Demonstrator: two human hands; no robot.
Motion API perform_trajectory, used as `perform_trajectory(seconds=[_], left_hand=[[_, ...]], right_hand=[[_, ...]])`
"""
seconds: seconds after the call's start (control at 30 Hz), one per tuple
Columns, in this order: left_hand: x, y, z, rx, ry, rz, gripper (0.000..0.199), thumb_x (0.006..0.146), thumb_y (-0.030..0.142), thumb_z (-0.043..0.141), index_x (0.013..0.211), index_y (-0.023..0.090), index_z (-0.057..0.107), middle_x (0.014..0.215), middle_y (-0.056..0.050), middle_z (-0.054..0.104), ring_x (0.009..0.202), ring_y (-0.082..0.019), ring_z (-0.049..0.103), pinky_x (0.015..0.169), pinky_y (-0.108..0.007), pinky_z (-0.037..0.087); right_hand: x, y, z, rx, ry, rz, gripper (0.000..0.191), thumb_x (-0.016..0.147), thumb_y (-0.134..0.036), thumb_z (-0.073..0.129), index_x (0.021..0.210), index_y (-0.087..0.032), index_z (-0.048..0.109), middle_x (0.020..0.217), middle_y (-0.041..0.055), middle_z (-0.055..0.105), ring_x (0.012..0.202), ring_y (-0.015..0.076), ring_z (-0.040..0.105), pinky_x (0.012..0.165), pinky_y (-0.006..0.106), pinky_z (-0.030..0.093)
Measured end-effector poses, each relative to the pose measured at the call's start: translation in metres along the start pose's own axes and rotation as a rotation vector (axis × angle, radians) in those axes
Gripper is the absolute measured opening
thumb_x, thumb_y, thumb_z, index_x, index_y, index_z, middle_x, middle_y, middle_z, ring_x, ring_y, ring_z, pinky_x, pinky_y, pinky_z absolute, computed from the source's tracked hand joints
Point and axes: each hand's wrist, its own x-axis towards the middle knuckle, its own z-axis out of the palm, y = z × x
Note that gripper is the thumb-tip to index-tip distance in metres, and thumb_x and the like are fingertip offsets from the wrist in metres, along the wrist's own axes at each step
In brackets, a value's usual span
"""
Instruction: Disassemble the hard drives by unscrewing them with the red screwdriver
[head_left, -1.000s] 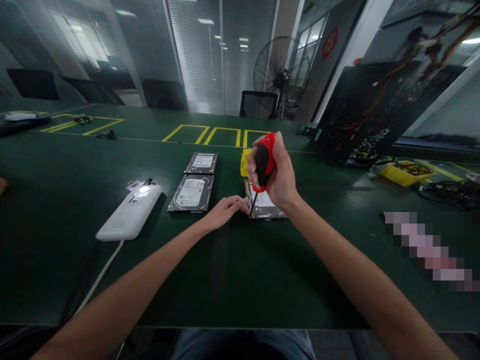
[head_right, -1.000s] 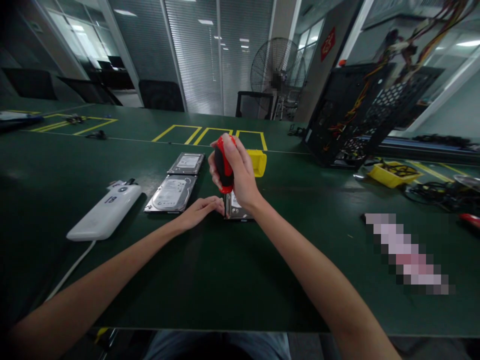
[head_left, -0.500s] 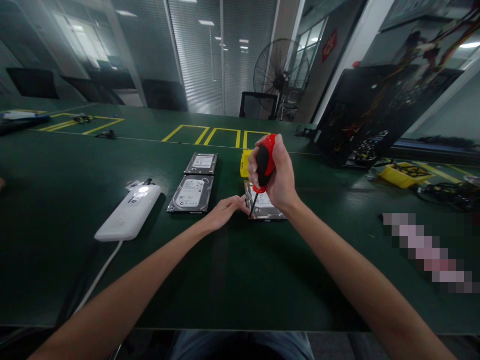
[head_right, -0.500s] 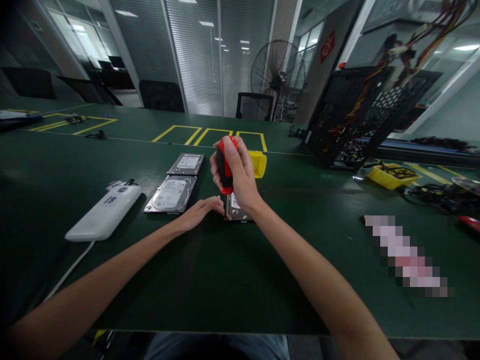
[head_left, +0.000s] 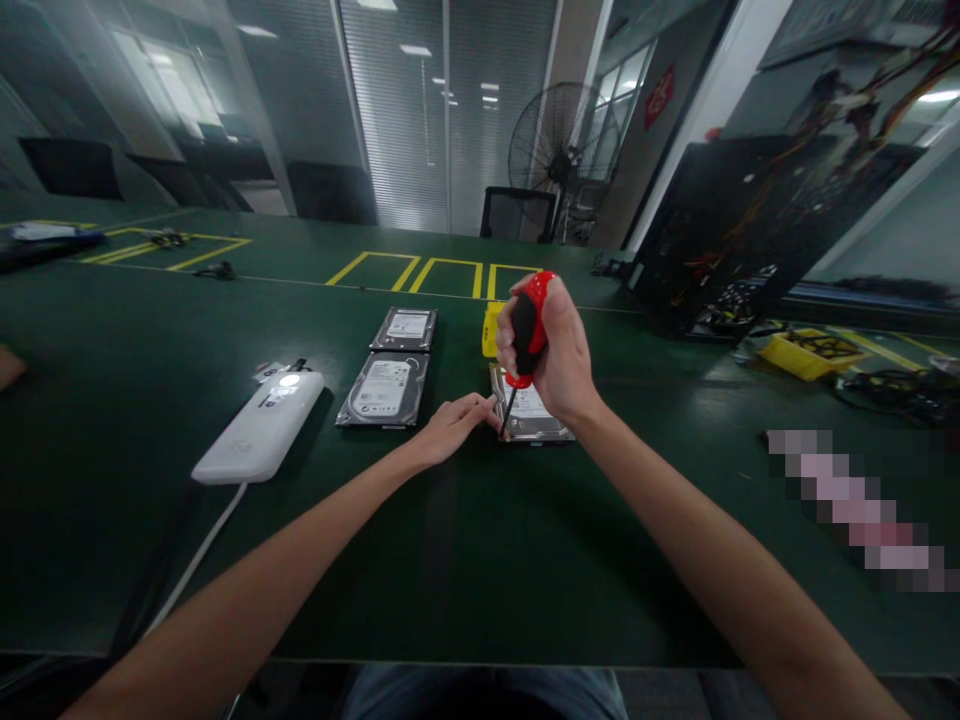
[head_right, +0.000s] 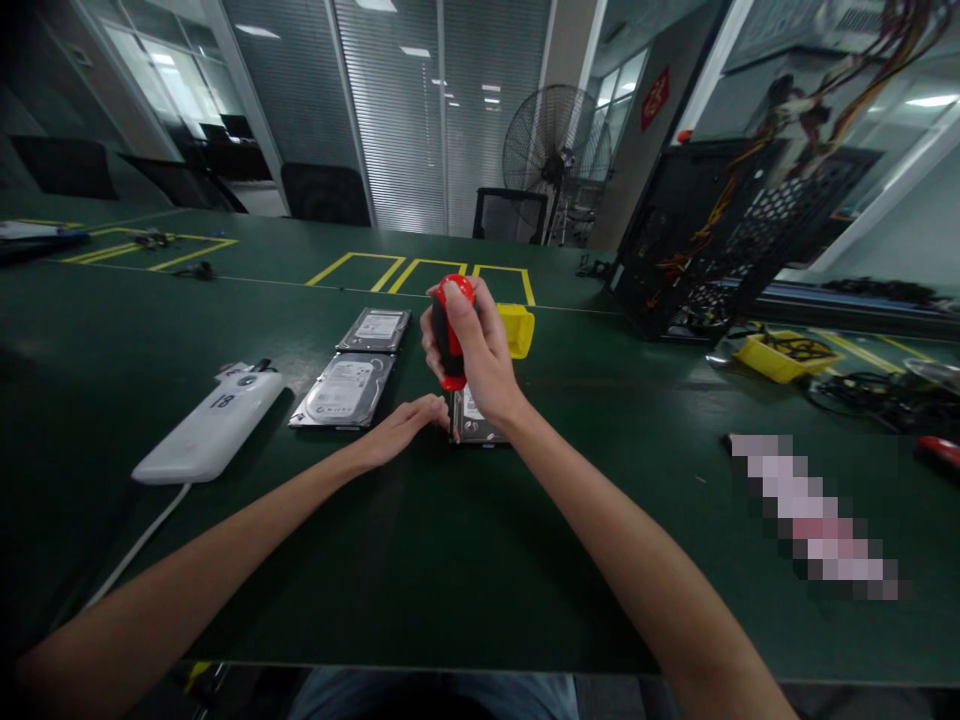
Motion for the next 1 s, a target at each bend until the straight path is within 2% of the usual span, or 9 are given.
perform_trajectory(seconds=[0.33,0.53,0.7,0.83,1.0], left_hand=[[0.0010,0.0047,0.0015,-0.014,-0.007,-0.012,0.052,0.096,0.050,0.027,0.083,0.019,0.065,0.097,-0.002,0.062,0.097,-0.018,0.057,0.094,-0.033,0.038],[0.0010,0.0069,0.0038,-0.010,0.011,-0.005,0.051,0.096,0.051,0.027,0.084,0.019,0.065,0.094,-0.002,0.062,0.092,-0.017,0.057,0.092,-0.032,0.040],[-0.0009,0.0071,0.0036,-0.014,0.027,-0.019,0.050,0.096,0.051,0.025,0.086,0.020,0.063,0.090,-0.001,0.061,0.089,-0.017,0.057,0.087,-0.031,0.041],[-0.0011,0.0065,0.0027,-0.010,0.026,-0.018,0.051,0.097,0.050,0.023,0.089,0.021,0.065,0.094,-0.001,0.061,0.097,-0.018,0.056,0.093,-0.033,0.038],[0.0000,0.0074,0.0018,-0.020,-0.009,-0.018,0.052,0.096,0.050,0.026,0.085,0.021,0.067,0.091,-0.001,0.060,0.095,-0.017,0.057,0.095,-0.033,0.037]], right_hand=[[-0.0052,-0.0056,0.0069,-0.043,-0.037,-0.004,0.031,0.087,-0.056,0.044,0.095,-0.027,0.043,0.069,-0.0041,0.046,0.048,0.0067,0.042,0.039,0.020,0.035],[-0.0054,-0.0075,0.0088,-0.098,-0.022,0.005,0.033,0.086,-0.058,0.043,0.094,-0.026,0.043,0.069,-0.0037,0.046,0.049,0.0074,0.043,0.041,0.022,0.037],[-0.0050,-0.0079,0.0064,-0.098,0.019,0.014,0.029,0.087,-0.056,0.043,0.092,-0.028,0.044,0.068,-0.0033,0.046,0.048,0.0081,0.043,0.042,0.022,0.037],[-0.0025,-0.0053,0.0061,-0.086,0.086,0.013,0.028,0.087,-0.055,0.044,0.091,-0.028,0.045,0.067,-0.0036,0.046,0.047,0.0079,0.042,0.040,0.021,0.034],[-0.0001,-0.0033,0.0044,-0.022,0.114,0.012,0.023,0.084,-0.047,0.054,0.089,-0.026,0.045,0.069,-0.0041,0.045,0.050,0.0072,0.042,0.042,0.021,0.035]])
